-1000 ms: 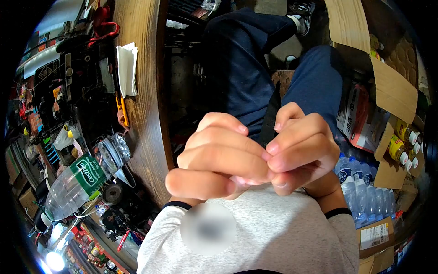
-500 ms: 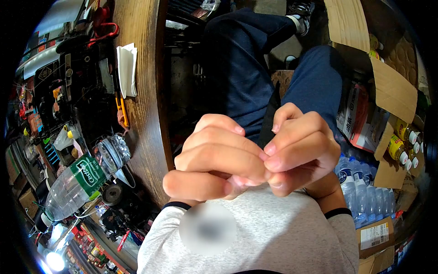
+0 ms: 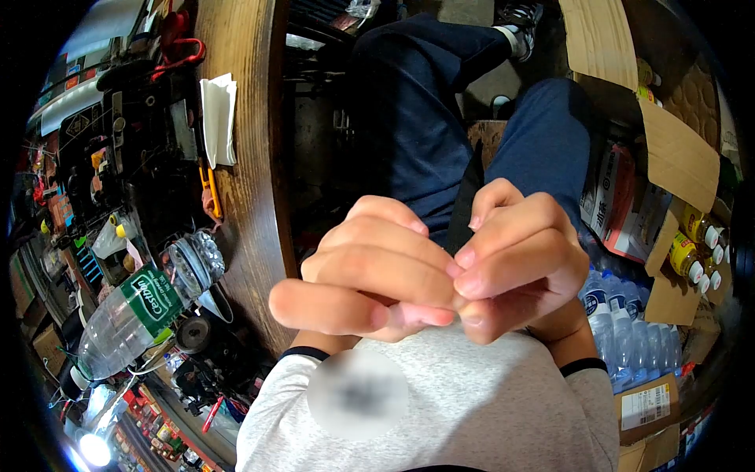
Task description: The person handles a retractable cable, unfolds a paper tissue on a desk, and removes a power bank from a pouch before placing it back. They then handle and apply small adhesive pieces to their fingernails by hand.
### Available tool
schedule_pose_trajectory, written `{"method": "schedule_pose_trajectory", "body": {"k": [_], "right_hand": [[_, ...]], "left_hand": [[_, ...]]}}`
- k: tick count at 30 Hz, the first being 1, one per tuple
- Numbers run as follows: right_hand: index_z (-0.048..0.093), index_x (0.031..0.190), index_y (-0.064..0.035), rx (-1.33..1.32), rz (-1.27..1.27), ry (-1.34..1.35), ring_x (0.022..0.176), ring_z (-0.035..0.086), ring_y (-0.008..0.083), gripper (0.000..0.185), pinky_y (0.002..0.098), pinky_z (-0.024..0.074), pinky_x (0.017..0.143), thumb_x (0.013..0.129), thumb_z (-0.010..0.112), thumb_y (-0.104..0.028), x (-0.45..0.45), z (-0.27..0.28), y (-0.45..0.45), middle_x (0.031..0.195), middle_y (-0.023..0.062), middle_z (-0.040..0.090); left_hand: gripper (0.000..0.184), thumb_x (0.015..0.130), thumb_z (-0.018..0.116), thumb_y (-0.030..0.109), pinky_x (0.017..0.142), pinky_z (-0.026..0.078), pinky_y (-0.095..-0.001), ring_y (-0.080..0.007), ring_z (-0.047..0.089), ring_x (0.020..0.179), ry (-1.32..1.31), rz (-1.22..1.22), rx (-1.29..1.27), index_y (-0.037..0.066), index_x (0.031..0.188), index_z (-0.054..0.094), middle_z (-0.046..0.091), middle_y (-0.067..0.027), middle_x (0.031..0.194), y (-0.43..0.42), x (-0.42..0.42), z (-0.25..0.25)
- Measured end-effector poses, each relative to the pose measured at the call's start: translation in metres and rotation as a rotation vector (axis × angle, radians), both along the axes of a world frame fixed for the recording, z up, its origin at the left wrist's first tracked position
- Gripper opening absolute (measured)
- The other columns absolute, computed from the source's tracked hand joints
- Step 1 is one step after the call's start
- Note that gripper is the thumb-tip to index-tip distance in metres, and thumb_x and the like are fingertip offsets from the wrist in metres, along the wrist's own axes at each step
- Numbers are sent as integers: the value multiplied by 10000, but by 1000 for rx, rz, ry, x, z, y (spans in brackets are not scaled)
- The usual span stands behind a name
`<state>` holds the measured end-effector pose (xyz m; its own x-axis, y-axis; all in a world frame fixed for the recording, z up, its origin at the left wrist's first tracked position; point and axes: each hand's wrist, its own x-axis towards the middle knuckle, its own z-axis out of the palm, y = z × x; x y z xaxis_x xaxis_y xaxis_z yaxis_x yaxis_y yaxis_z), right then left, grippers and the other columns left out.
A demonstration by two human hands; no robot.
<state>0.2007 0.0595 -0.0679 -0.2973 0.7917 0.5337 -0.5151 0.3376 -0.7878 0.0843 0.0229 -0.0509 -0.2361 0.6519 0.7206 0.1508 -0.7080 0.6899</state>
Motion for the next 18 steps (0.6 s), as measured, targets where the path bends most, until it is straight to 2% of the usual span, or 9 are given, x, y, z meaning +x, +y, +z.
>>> {"method": "schedule_pose_trajectory", "body": {"k": [13,16,18], "right_hand": [[563,777,-52,-146,163,-5,628,443,83,193,242,363,595,647,694,-107,5,6,1,759,44,497],[561,779,-45,-146,183,-13,620,435,81,192,234,353,590,639,686,-85,6,7,2,766,48,489],[559,782,-39,-176,208,8,616,434,82,192,227,340,579,628,672,-59,7,7,2,769,54,480]], "left_hand": [[362,686,689,56,581,447,-285,-164,593,583,-14,11,40,69,830,357,623,-75,688,3,1,0],[321,713,663,62,582,446,-287,-167,589,582,8,-19,46,57,823,361,622,-81,690,3,1,0],[244,774,597,91,583,445,-292,-172,581,568,-37,38,82,47,797,358,620,-97,690,4,7,-1]]}}
